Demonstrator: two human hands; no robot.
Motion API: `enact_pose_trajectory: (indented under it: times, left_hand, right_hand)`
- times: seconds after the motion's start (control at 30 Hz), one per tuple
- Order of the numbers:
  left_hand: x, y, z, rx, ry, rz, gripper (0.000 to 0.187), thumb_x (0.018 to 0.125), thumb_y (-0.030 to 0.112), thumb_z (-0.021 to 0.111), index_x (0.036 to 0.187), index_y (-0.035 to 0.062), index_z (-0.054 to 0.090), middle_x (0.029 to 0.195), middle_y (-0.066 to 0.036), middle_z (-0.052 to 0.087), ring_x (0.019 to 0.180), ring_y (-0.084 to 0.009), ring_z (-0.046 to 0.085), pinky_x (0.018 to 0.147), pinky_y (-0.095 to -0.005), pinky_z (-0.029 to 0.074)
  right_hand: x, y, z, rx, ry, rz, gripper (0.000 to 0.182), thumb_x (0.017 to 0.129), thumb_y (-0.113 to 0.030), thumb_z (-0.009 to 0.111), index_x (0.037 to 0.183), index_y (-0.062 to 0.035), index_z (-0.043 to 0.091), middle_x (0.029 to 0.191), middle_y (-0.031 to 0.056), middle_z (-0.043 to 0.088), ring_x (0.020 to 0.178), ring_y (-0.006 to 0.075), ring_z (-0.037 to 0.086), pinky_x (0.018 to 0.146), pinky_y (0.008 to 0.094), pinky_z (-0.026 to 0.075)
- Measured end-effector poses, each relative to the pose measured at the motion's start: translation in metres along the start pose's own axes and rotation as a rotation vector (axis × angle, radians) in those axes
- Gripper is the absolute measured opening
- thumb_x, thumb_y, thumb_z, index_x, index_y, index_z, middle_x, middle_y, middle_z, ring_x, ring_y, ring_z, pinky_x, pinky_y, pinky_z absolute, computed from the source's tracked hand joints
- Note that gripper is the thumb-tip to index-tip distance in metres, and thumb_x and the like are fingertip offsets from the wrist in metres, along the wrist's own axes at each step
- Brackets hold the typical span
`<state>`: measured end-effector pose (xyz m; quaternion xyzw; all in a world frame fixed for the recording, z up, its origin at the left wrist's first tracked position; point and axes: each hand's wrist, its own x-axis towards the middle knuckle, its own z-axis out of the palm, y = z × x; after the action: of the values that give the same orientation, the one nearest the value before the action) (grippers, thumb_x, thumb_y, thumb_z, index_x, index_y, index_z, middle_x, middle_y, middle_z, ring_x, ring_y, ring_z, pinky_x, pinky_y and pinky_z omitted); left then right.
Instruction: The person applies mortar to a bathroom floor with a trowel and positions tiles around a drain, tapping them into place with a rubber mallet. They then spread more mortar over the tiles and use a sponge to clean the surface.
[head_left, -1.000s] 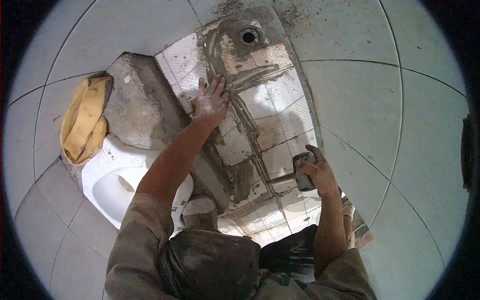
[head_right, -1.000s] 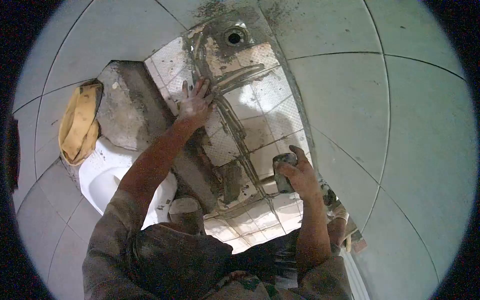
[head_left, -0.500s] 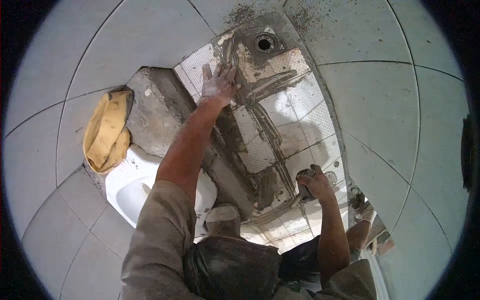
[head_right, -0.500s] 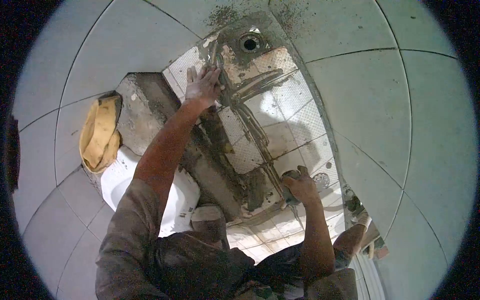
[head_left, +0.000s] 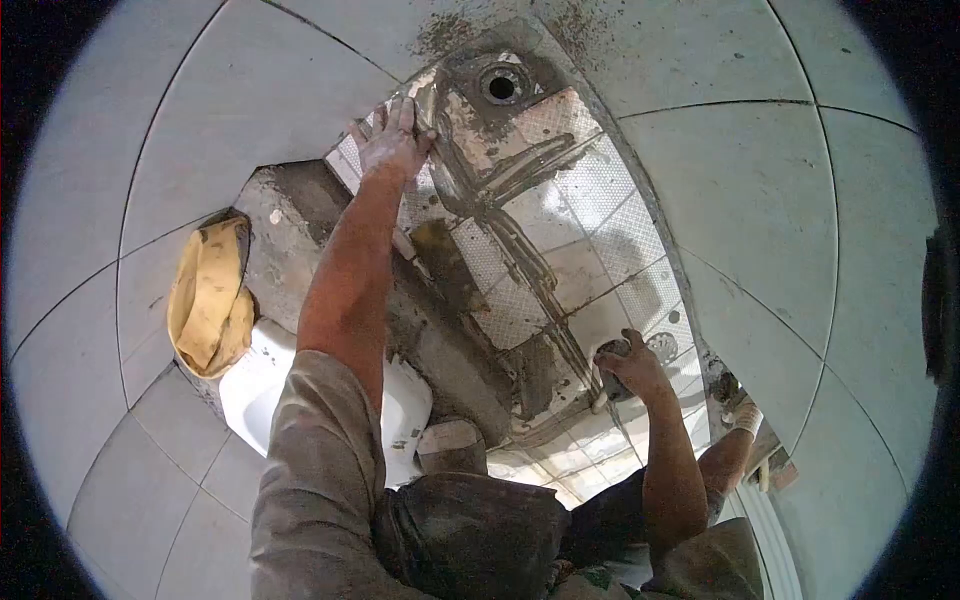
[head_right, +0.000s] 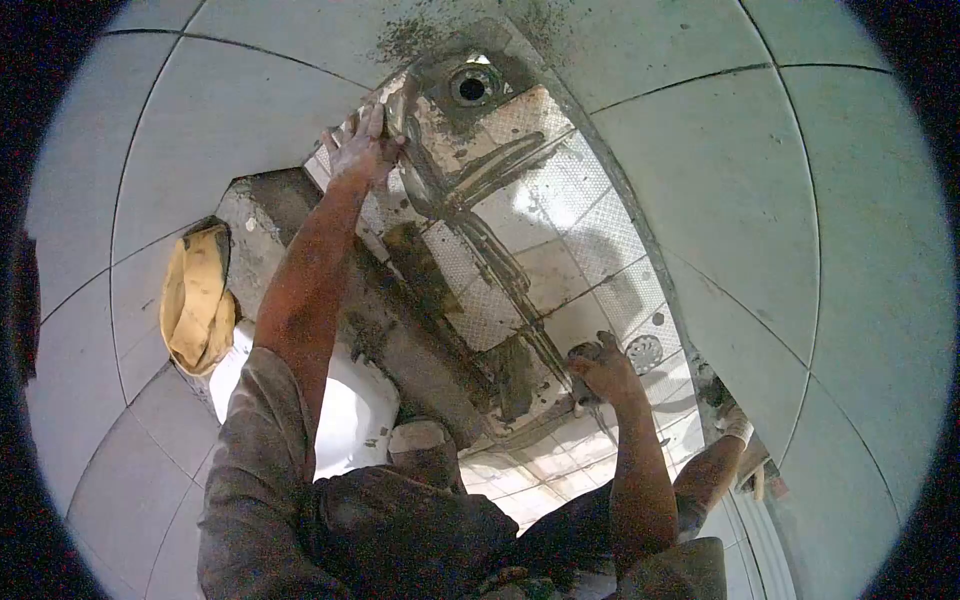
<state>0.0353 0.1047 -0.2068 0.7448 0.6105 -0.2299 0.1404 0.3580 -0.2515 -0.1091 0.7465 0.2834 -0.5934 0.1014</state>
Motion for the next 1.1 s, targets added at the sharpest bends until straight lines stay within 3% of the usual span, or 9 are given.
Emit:
enact_pose_trajectory:
  times: [0.1,0.23,0.4,0.5,0.57,0.73,0.8,0.97,1.1]
  left_hand:
    - [-0.006,-0.002,0.016,-0.014,0.073,-0.087,0.07,0.094,0.056,0.037,0.151,0.0175,0.021,0.157,-0.006,0.019,0.145,-0.0256,0.015,0.114,-0.0605,0.004]
    - [-0.037,-0.012,0.002,-0.084,-0.023,-0.037,0.072,0.092,0.059,0.04,0.148,0.0171,0.029,0.156,-0.008,0.022,0.144,-0.0286,0.017,0.113,-0.0622,0.009]
    - [-0.076,-0.035,-0.052,-0.039,-0.115,0.111,0.059,0.095,0.055,0.037,0.142,0.0175,0.042,0.133,-0.01,0.056,0.129,-0.025,0.047,0.116,-0.0557,0.009]
    - [-0.093,-0.056,-0.061,0.04,0.007,0.113,0.058,0.095,0.053,0.039,0.14,0.0161,0.044,0.128,-0.012,0.059,0.123,-0.027,0.051,0.115,-0.0558,0.01]
    - [-0.1,-0.07,-0.056,0.041,0.029,0.119,0.058,0.095,0.051,0.042,0.139,0.0134,0.045,0.121,-0.013,0.062,0.118,-0.0285,0.055,0.115,-0.056,0.012]
    - [-0.114,-0.085,-0.058,0.196,0.067,0.151,0.052,0.096,0.046,0.041,0.132,0.0099,0.052,0.113,-0.013,0.066,0.111,-0.0257,0.059,0.113,-0.0479,0.022]
    - [-0.113,-0.086,-0.058,0.158,0.089,0.145,0.05,0.097,0.045,0.041,0.13,0.01,0.054,0.111,-0.013,0.067,0.109,-0.0255,0.06,0.112,-0.0457,0.024]
    - [-0.115,-0.081,-0.063,0.026,0.083,0.119,0.046,0.097,0.043,0.04,0.123,0.0097,0.058,0.107,-0.014,0.068,0.104,-0.0263,0.062,0.11,-0.0421,0.029]
    - [-0.115,-0.089,-0.055,-0.032,0.244,0.184,0.042,0.097,0.039,0.043,0.122,0.0089,0.059,0.107,-0.014,0.068,0.104,-0.0265,0.062,0.109,-0.0411,0.03]
  right_hand:
    - [-0.003,-0.036,-0.014,0.028,-0.029,0.066,0.096,0.073,-0.049,0.074,0.137,0.0096,0.033,0.126,0.0299,0.054,0.122,0.039,0.051,0.101,0.0394,0.043]
    - [0.024,-0.032,-0.011,-0.167,0.033,0.102,0.062,0.08,-0.037,0.069,0.129,-0.005,0.048,0.12,0.023,0.059,0.116,0.0359,0.056,0.095,0.0413,0.048]
    - [0.029,-0.047,-0.012,-0.69,0.06,-0.072,0.021,0.087,-0.025,0.057,0.106,-0.0205,0.065,0.103,0.0133,0.067,0.1,0.0322,0.065,0.087,0.0419,0.053]
    - [0.032,-0.054,-0.006,-0.527,0.139,0.027,0.036,0.087,-0.034,0.056,0.116,-0.0118,0.057,0.103,0.0164,0.068,0.098,0.0372,0.065,0.086,0.0427,0.053]
    - [0.051,-0.044,0.009,-0.27,0.322,0.285,0.068,0.085,-0.045,0.055,0.131,0.0029,0.04,0.108,0.0234,0.065,0.101,0.0397,0.064,0.086,0.0436,0.052]
    - [0.101,0.009,0.042,-0.479,0.229,0.096,0.058,0.086,-0.04,0.054,0.123,0.0018,0.041,0.105,0.0236,0.065,0.1,0.0366,0.064,0.087,0.0424,0.052]
    - [0.083,-0.013,0.032,-0.503,0.287,0.135,0.031,0.089,-0.031,0.052,0.111,-0.0133,0.064,0.099,0.0179,0.068,0.096,0.032,0.067,0.086,0.0408,0.053]
    - [0.067,-0.022,0.017,-0.624,0.162,-0.172,0.032,0.091,-0.038,0.048,0.108,-0.0177,0.067,0.104,0.0229,0.065,0.096,0.0369,0.066,0.084,0.0453,0.053]
    - [0.043,-0.078,-0.018,-0.35,0.378,0.16,0.048,0.09,-0.046,0.051,0.115,-0.0065,0.061,0.106,0.0293,0.062,0.1,0.041,0.062,0.089,0.0467,0.049]
